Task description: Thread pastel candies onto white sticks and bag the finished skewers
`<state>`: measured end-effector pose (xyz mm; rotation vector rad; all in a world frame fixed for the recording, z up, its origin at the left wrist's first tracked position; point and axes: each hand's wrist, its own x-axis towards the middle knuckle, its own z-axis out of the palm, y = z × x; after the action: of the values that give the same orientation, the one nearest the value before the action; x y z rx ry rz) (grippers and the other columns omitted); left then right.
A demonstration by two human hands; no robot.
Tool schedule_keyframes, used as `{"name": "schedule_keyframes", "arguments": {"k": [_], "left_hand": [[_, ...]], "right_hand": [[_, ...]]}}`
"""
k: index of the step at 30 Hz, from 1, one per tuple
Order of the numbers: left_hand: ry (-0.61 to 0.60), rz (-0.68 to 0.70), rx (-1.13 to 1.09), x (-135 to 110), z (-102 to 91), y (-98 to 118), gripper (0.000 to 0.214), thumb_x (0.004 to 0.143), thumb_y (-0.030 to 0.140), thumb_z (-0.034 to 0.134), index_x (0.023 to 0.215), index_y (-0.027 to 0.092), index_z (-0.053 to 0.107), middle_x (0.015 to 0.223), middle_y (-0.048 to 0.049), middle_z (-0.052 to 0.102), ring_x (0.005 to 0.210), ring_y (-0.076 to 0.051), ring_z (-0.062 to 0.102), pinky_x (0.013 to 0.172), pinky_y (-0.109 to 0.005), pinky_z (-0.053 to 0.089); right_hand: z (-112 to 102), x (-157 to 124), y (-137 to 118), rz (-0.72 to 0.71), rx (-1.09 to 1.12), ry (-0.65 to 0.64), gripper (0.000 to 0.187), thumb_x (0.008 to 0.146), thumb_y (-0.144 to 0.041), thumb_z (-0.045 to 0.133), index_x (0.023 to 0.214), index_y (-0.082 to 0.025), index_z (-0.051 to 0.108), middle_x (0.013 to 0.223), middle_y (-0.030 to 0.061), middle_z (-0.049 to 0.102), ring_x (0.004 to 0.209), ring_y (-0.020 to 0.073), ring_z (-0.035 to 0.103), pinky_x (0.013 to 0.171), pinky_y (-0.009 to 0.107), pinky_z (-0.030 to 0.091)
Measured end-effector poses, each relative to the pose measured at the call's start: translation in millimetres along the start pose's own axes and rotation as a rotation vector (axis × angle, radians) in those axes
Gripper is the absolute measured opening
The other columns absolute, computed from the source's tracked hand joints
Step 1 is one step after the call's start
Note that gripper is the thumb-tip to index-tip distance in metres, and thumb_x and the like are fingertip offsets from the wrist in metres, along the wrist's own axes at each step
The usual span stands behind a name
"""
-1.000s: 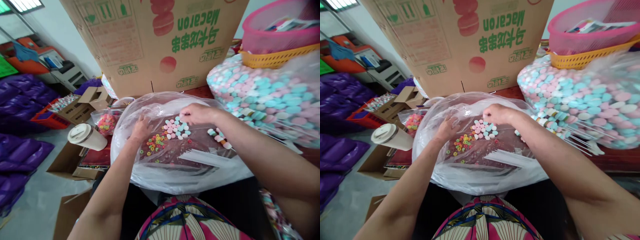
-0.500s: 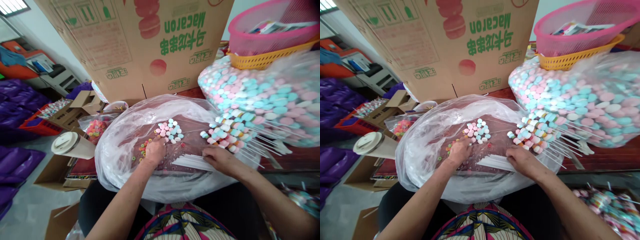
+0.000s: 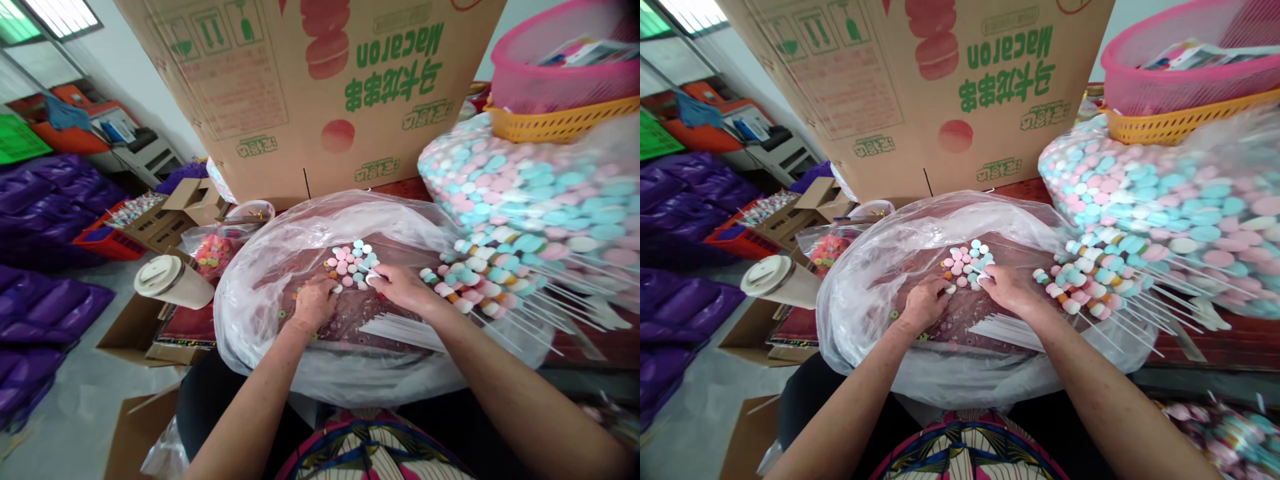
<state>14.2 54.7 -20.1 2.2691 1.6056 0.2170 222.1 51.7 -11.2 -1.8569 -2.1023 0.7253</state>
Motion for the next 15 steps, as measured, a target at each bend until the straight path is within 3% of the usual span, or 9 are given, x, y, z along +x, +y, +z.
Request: {"name": "schedule_keyframes", "arguments": {"k": [3,7,9,11,15], "left_hand": [[0.074,0.028,-0.199,-3.4,-0.9,1.3,0.023,0.080,0.019,0.054,0.098,0.021,0.066,0.111,-0.0064,0.065,0.105,-0.021,0.058,0.096,-0.034,0.043],[0.018,0.068,-0.857,-16.3,-10.9,13.0,0.024,0.081,0.027,0.058,0.102,0.017,0.064,0.097,-0.0055,0.069,0.088,-0.018,0.062,0.085,-0.032,0.048],[0.001,0.058,-1.083,-24.4,-17.9,19.1,0.023,0.079,0.029,0.062,0.097,0.015,0.065,0.090,-0.0044,0.069,0.081,-0.016,0.062,0.080,-0.030,0.049],[0.040,0.035,-1.173,-31.5,-23.4,23.4,0.020,0.076,0.030,0.066,0.090,0.015,0.066,0.085,-0.0032,0.068,0.078,-0.015,0.061,0.077,-0.028,0.048],[0.079,0.027,-1.256,-39.6,-25.6,25.2,0.019,0.074,0.031,0.070,0.081,0.015,0.062,0.078,-0.0011,0.064,0.071,-0.012,0.058,0.072,-0.025,0.046]], "right_hand": [[-7.7,-9.9,-0.8,0.016,0.159,0.067,0.029,0.085,-0.042,0.044,0.081,-0.021,0.063,0.068,-0.0011,0.062,0.062,0.0147,0.054,0.057,0.023,0.037],[-4.3,-14.7,-21.4,0.026,0.387,0.233,0.027,0.079,-0.042,0.049,0.084,-0.021,0.064,0.068,-0.0016,0.060,0.062,0.0145,0.052,0.058,0.024,0.038],[-0.1,-18.1,-35.0,-0.033,0.423,0.208,0.026,0.079,-0.041,0.048,0.075,-0.020,0.063,0.061,-0.0022,0.055,0.058,0.0133,0.048,0.055,0.023,0.037],[2.0,-24.5,-45.9,-0.095,0.477,0.158,0.027,0.081,-0.039,0.045,0.071,-0.020,0.062,0.057,-0.0027,0.051,0.054,0.0124,0.046,0.052,0.023,0.036],[-1.4,-39.5,-55.9,-0.151,0.631,0.032,0.033,0.084,-0.044,0.046,0.095,-0.020,0.066,0.064,-0.0009,0.059,0.060,0.0145,0.053,0.055,0.024,0.041]]}}
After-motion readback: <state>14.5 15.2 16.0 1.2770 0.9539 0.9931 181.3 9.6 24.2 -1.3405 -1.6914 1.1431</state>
